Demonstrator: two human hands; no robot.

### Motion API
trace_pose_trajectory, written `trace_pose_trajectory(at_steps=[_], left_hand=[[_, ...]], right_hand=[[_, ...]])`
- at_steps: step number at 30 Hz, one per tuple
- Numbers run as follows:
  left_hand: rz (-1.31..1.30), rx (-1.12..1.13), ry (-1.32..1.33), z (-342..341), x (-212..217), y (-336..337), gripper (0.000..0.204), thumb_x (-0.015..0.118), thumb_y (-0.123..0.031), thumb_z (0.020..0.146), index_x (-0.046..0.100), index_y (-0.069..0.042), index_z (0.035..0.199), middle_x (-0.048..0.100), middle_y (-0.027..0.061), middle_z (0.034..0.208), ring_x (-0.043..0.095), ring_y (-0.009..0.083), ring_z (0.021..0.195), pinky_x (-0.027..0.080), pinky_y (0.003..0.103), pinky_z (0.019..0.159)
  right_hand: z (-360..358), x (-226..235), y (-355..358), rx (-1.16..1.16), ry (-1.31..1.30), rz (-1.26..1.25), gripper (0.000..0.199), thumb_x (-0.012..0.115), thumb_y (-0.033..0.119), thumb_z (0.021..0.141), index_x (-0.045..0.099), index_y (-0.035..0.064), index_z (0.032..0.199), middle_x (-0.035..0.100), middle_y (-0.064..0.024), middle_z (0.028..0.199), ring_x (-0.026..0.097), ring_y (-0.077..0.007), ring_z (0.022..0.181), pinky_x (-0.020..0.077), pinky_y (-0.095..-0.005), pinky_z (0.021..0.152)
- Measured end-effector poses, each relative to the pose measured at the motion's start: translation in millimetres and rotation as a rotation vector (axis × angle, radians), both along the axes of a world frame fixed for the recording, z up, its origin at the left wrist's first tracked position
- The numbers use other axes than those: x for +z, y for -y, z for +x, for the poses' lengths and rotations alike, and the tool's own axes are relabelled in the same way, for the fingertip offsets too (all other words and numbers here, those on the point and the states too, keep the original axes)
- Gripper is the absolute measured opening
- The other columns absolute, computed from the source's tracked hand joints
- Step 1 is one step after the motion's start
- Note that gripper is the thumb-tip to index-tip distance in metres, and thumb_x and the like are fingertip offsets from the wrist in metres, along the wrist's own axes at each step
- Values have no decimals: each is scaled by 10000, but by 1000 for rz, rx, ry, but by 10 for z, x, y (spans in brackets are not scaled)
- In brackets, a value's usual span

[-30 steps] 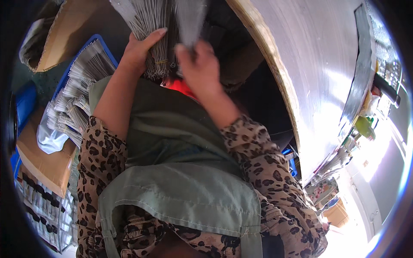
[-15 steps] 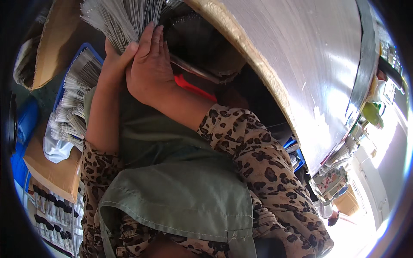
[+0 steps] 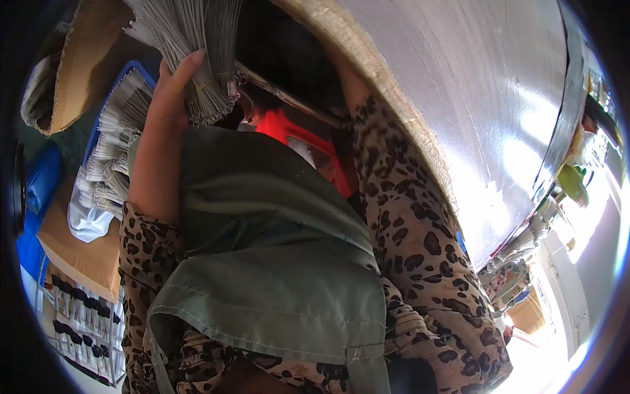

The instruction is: Organizing, bundling with rubber bands, and trimming small wire brushes at a workbench.

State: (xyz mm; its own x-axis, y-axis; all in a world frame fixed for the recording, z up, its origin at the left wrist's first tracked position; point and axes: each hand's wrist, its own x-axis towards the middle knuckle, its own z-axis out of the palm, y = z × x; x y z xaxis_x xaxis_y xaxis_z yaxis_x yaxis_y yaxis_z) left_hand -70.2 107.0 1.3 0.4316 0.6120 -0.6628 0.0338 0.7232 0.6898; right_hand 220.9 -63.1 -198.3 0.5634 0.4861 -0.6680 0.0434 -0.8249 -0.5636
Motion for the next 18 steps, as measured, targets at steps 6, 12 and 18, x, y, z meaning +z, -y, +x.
trace_pose_trajectory(at_steps=[6, 12, 18], left_hand=[[-17, 4, 35, -146, -22, -5, 761, 776, -195, 709, 298, 16, 1263, 542, 173, 1110, 581, 262, 993, 502, 379, 840], [-28, 18, -2, -193, 0, -21, 712, 751, -216, 736, 334, 11, 1266, 545, 156, 1103, 564, 250, 1014, 494, 386, 848], [-122, 20, 107, -310, -223, -85, 563, 682, -280, 798, 427, -6, 1218, 561, 127, 1092, 575, 232, 993, 485, 376, 865]], right_hand=[[-861, -294, -245, 249, -55, -205, 382, 657, 335, 833, 635, 42, 1079, 666, -63, 1003, 632, -175, 918, 505, -315, 773], [-807, -142, -188, 207, -129, -177, 391, 665, 338, 826, 633, 45, 1083, 666, -61, 1003, 633, -177, 918, 506, -317, 773], [-358, -52, 22, 107, -177, -163, 401, 674, 341, 818, 631, 48, 1088, 666, -60, 1003, 634, -179, 918, 508, -319, 772]])
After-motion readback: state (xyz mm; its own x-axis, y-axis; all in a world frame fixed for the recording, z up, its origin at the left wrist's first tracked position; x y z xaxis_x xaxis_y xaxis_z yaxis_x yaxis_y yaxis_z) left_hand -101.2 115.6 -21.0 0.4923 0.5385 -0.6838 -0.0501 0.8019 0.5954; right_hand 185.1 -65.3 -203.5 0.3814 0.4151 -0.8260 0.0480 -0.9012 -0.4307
